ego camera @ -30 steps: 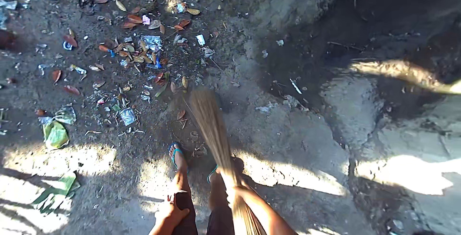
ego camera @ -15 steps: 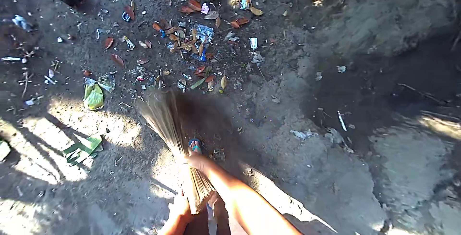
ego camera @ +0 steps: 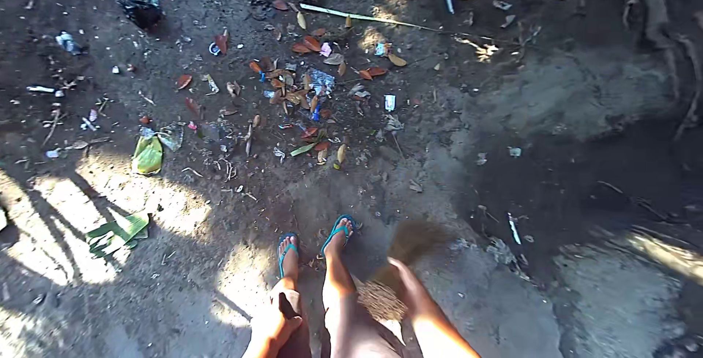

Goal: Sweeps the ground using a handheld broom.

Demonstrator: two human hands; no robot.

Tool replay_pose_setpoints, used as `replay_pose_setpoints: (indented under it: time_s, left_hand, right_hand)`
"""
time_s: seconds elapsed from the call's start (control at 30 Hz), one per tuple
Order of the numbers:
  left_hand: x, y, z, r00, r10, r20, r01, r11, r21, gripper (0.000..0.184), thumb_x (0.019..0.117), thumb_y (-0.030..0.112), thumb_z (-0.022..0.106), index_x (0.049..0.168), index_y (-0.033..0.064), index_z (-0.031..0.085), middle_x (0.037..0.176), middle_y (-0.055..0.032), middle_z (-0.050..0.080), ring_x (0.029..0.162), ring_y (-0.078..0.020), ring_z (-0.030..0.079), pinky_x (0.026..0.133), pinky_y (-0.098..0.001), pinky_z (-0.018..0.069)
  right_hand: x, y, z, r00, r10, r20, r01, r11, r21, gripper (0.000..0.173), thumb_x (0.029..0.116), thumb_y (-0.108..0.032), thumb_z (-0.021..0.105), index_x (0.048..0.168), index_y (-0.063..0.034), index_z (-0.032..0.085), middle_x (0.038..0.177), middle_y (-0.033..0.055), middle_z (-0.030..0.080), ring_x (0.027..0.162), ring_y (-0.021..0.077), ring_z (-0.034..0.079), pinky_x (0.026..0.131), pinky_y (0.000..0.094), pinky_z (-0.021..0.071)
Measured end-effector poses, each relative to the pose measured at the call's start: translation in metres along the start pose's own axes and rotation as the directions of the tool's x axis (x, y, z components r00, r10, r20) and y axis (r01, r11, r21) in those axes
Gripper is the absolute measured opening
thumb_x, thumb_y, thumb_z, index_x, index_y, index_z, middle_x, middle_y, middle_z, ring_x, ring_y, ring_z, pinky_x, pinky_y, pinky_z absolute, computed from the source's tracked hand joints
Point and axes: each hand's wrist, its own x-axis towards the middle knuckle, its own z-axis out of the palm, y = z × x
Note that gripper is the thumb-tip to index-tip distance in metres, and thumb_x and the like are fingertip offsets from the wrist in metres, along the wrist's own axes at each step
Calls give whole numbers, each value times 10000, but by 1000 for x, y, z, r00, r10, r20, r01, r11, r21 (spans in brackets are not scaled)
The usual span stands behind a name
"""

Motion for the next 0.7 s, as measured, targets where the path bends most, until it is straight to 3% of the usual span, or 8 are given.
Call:
replay_pose_setpoints:
  time_s: [0.13,0.2,0.27,0.33,0.47,0.57,0.63,0.7]
  left_hand:
    - [5,38,-3,995,-27,-99,27,1000,-11,1082,764,675,775,1610,153,347,1641,-187,356,1421,-397,475,1086,-618,456]
    - [7,63,1,995,-44,-95,43,999,-11,1049,774,647,782,1606,169,357,1653,-204,323,1442,-415,440,1104,-638,420]
    - [12,84,6,996,-55,-75,55,998,5,1023,789,622,780,1609,183,355,1660,-213,299,1449,-427,424,1119,-630,415]
    - [17,98,11,996,-70,-62,69,998,-10,1007,811,587,784,1613,166,346,1662,-212,295,1456,-419,418,1132,-613,411]
    - [20,113,0,995,-70,-68,57,983,-173,928,891,453,774,1601,48,335,1625,-266,338,1445,-430,437,1155,-595,400]
    - [22,124,-18,996,-54,-67,31,952,-305,828,954,411,721,1577,5,358,1556,-289,434,1444,-426,438,1196,-575,353]
    - [25,138,-39,995,-41,-94,8,946,-323,772,976,411,694,1568,22,387,1511,-277,494,1422,-409,474,1187,-567,366]
    - [24,156,-60,991,-21,-135,-26,941,-338,726,989,390,683,1564,44,405,1507,-263,506,1415,-400,485,1183,-561,373]
  right_hand:
    - [45,-40,138,902,115,417,94,888,-450,523,987,-222,663,1428,5,496,1297,226,618,1165,297,621,1005,484,506]
    - [63,-67,175,792,157,590,266,782,-564,824,920,-200,744,1588,-83,275,1431,229,540,1286,319,570,1079,504,471]
    - [82,-105,164,725,135,675,425,683,-593,1035,878,-227,795,1652,-166,110,1522,228,467,1365,344,515,1123,541,430]
    - [89,-131,108,712,69,699,488,667,-563,1106,837,-223,835,1659,-210,95,1521,227,472,1348,348,535,1106,559,451]
    - [52,-124,-65,881,-121,457,317,869,-380,1127,789,-65,803,1650,-156,81,1521,203,463,1304,284,572,1068,481,512]
    - [45,-106,-161,986,-160,51,166,976,-142,963,881,-4,693,1631,-137,102,1332,273,552,993,362,681,827,532,593]
    - [72,-112,-188,983,-86,-161,83,996,-25,761,977,-110,642,1603,-148,210,1286,257,572,958,348,667,798,523,577]
    - [104,-126,-170,974,-13,-225,22,999,39,566,1001,-223,625,1497,-58,406,1275,244,595,1055,327,630,886,524,532]
